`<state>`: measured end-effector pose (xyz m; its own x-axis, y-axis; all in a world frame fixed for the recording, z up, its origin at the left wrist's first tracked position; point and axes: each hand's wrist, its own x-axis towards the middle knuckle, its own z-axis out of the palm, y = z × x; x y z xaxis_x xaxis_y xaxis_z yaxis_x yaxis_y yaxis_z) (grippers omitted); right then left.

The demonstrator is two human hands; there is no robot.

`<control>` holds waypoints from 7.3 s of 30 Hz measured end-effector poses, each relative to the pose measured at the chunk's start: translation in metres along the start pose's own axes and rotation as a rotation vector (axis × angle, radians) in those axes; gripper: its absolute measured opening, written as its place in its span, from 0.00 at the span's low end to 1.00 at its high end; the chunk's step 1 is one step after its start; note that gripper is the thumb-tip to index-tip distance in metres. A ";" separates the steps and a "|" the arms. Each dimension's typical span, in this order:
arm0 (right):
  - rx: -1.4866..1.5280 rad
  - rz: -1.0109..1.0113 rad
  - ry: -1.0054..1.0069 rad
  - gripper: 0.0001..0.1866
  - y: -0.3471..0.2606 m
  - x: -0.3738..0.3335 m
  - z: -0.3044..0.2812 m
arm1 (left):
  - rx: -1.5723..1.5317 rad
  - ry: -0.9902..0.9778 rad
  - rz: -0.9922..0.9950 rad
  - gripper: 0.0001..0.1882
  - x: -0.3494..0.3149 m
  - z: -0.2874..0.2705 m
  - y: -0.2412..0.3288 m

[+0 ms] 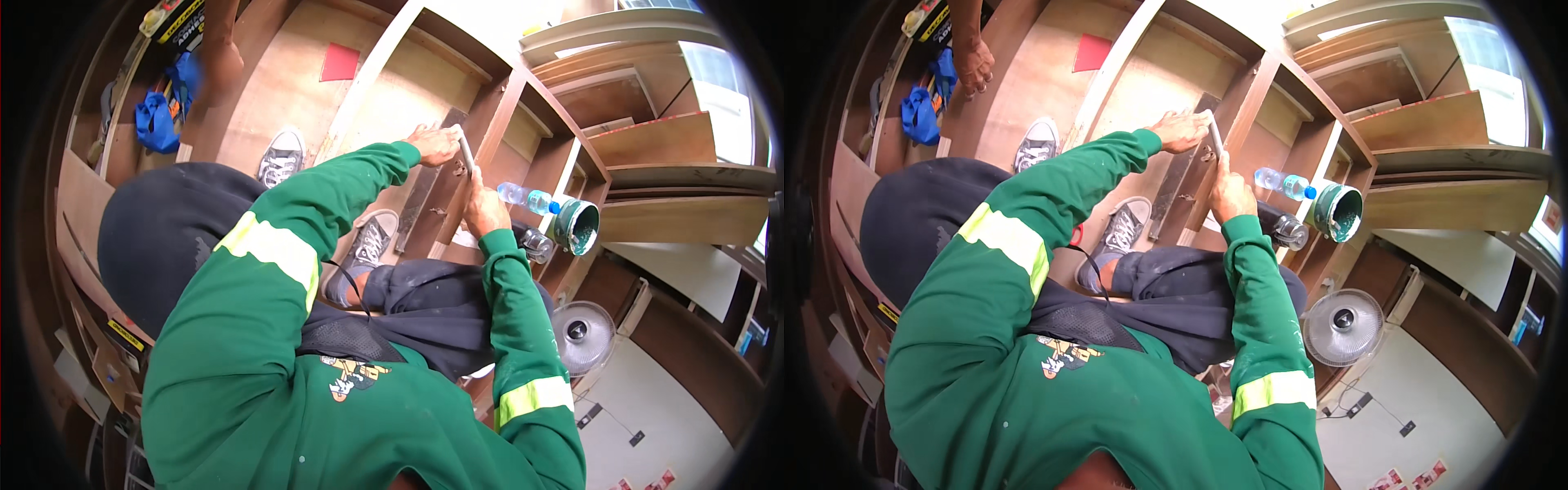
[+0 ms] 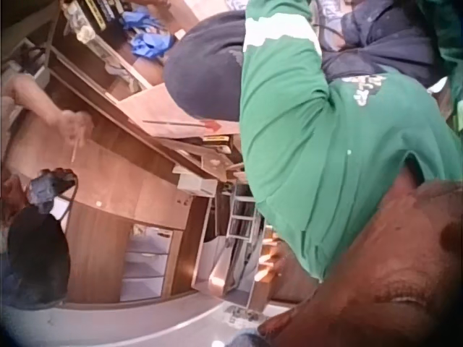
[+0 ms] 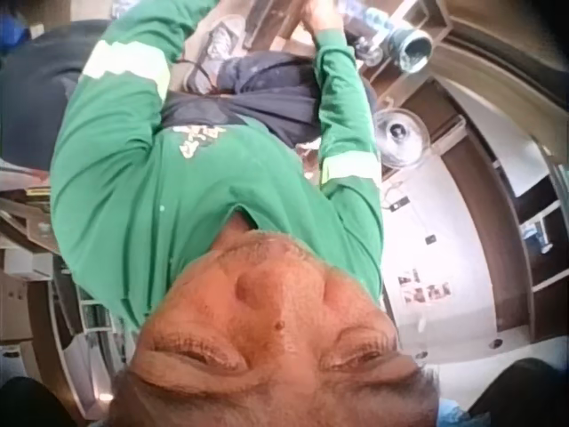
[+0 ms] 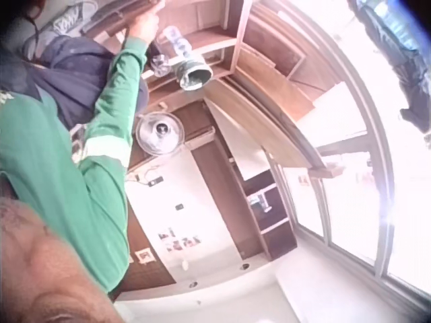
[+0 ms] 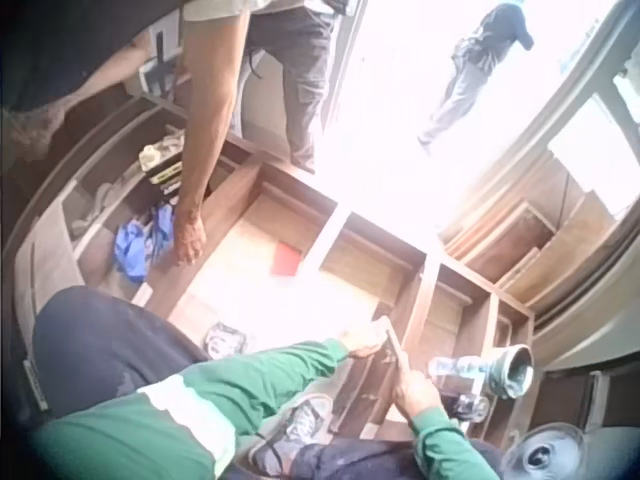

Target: The person sits inside a wooden cabinet structure and uses a metal file to smooth the edges of a wooden strip. They repeatedly file the wood, check the fit by placing it into a slot, and adjust its position within the cabinet frame.

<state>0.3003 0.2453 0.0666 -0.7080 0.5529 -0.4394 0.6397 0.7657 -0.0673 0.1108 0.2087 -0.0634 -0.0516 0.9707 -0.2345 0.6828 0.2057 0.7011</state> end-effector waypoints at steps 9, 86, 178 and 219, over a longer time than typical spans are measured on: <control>0.072 -0.005 0.053 0.34 -0.008 -0.055 -0.003 | 0.039 0.033 0.040 0.27 -0.043 -0.002 0.037; 0.424 0.220 0.363 0.28 0.024 -0.076 -0.059 | -0.396 -0.206 -0.167 0.45 -0.084 0.033 0.083; 0.065 0.015 -0.235 0.28 -0.029 -0.140 -0.007 | -1.313 0.196 -0.334 0.16 -0.103 0.099 0.027; 0.851 0.230 0.362 0.19 0.001 -0.096 -0.063 | -0.650 0.290 -0.235 0.36 -0.113 0.110 0.071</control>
<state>0.3502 0.2133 0.1657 -0.4957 0.8379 -0.2285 0.6770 0.2079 -0.7060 0.2453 0.0998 -0.0616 -0.3944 0.8673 -0.3037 0.0660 0.3564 0.9320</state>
